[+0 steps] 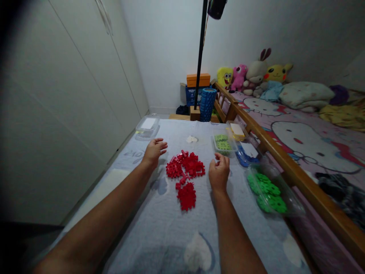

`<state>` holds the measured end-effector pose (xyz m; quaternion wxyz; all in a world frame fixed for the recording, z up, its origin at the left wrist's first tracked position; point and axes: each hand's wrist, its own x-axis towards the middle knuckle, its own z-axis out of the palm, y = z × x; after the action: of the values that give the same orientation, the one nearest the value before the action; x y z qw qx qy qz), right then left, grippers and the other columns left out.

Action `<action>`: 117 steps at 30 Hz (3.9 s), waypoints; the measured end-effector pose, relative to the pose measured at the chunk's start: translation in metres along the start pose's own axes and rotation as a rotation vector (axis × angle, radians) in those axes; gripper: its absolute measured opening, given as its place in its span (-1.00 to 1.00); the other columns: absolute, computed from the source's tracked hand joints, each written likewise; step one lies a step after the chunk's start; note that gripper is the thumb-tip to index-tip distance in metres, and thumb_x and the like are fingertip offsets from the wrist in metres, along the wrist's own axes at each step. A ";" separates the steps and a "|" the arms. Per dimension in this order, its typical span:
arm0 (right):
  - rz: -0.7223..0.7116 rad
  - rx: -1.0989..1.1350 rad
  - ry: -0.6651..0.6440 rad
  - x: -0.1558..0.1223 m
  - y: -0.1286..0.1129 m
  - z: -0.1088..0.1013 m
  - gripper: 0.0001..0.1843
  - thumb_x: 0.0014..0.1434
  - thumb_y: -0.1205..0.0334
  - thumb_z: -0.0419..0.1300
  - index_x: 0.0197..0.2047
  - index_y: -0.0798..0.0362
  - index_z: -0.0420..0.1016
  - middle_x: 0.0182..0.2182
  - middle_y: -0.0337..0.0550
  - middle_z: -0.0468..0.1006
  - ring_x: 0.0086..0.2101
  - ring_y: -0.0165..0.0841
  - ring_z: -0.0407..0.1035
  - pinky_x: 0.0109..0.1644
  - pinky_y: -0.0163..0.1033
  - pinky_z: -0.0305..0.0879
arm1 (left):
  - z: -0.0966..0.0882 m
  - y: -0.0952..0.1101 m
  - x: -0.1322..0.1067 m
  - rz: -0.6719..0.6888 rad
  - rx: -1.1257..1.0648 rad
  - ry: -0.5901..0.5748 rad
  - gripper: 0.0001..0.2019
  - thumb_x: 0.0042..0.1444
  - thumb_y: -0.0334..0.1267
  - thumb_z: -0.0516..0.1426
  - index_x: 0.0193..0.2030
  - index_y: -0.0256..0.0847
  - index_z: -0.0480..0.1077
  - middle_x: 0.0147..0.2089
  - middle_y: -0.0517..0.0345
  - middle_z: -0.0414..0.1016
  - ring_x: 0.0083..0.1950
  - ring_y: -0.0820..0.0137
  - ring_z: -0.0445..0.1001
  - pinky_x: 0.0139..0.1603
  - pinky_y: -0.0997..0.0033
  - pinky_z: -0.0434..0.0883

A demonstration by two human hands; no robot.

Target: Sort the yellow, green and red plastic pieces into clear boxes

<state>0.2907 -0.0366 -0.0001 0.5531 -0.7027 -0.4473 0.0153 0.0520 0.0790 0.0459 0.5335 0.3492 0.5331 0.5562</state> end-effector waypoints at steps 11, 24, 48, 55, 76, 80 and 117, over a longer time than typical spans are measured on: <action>-0.206 -0.452 -0.183 0.037 0.032 0.011 -0.40 0.12 0.37 0.06 0.25 0.19 0.40 0.27 0.27 0.38 0.28 -0.03 0.21 0.34 0.11 0.17 | -0.017 -0.036 -0.150 0.615 0.855 -0.619 -0.44 0.03 -0.04 0.35 0.20 0.00 0.44 0.29 -0.10 0.45 0.38 -0.04 0.33 0.46 -0.22 0.17; -0.209 -0.471 -0.184 0.062 0.018 0.007 -0.74 0.15 0.40 0.11 -0.17 0.04 0.59 -0.11 -0.01 0.49 -0.23 -0.27 0.34 -0.15 -0.19 0.30 | -0.014 -0.063 -0.135 0.761 1.241 -0.573 -0.20 -0.02 0.01 0.42 0.36 -0.04 0.34 0.48 -0.19 0.23 0.53 -0.14 0.10 0.53 -0.34 -0.02; -0.187 -0.572 -0.139 -0.008 -0.006 0.005 -0.19 0.13 -0.18 0.32 0.31 0.11 0.38 0.32 0.35 0.30 0.24 0.18 0.15 0.27 0.27 0.11 | -0.017 -0.075 -0.088 0.809 1.081 -0.271 -0.55 0.32 -0.06 0.14 0.29 -0.14 0.42 0.34 -0.13 0.41 0.41 0.02 0.24 0.48 -0.15 0.08; -0.215 -0.498 -0.131 -0.012 -0.007 0.004 -0.24 0.10 -0.14 0.34 0.27 0.08 0.43 0.33 0.30 0.29 0.23 0.15 0.15 0.28 0.24 0.12 | -0.018 -0.066 -0.088 0.814 0.986 -0.253 -0.61 0.32 -0.11 0.15 0.23 -0.14 0.46 0.28 -0.11 0.46 0.36 0.07 0.31 0.46 -0.06 0.14; -0.194 -0.659 -0.245 -0.010 -0.022 -0.003 -0.01 0.10 -0.42 0.24 0.39 0.07 0.30 0.26 0.26 0.37 0.16 0.15 0.28 0.21 0.18 0.13 | -0.012 -0.061 -0.099 0.934 0.947 -0.368 -0.74 0.30 -0.15 0.19 0.06 -0.15 0.53 0.17 -0.02 0.55 0.32 0.10 0.34 0.47 -0.11 0.13; -0.182 -0.625 -0.260 -0.012 -0.024 -0.003 -0.01 0.05 -0.34 0.31 0.40 0.04 0.27 0.29 0.28 0.32 0.14 0.16 0.30 0.19 0.20 0.18 | -0.010 -0.060 -0.099 0.922 0.955 -0.395 -0.74 0.30 -0.16 0.18 0.06 -0.16 0.54 0.16 -0.04 0.56 0.32 0.08 0.33 0.46 -0.12 0.14; -0.375 -0.154 -0.236 -0.023 -0.032 -0.011 0.12 0.02 -0.06 0.34 0.51 0.03 -0.08 0.42 0.25 0.13 0.41 0.08 0.04 0.41 0.30 0.08 | 0.001 -0.056 -0.107 0.797 0.969 -0.434 -0.76 0.35 -0.15 0.10 0.03 -0.10 0.53 0.09 0.02 0.57 0.28 0.12 0.34 0.45 -0.13 0.07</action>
<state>0.2633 -0.0603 0.0183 0.4346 -0.6409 -0.6315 -0.0398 0.0850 -0.0319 0.0115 0.1647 0.8240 0.4335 0.3255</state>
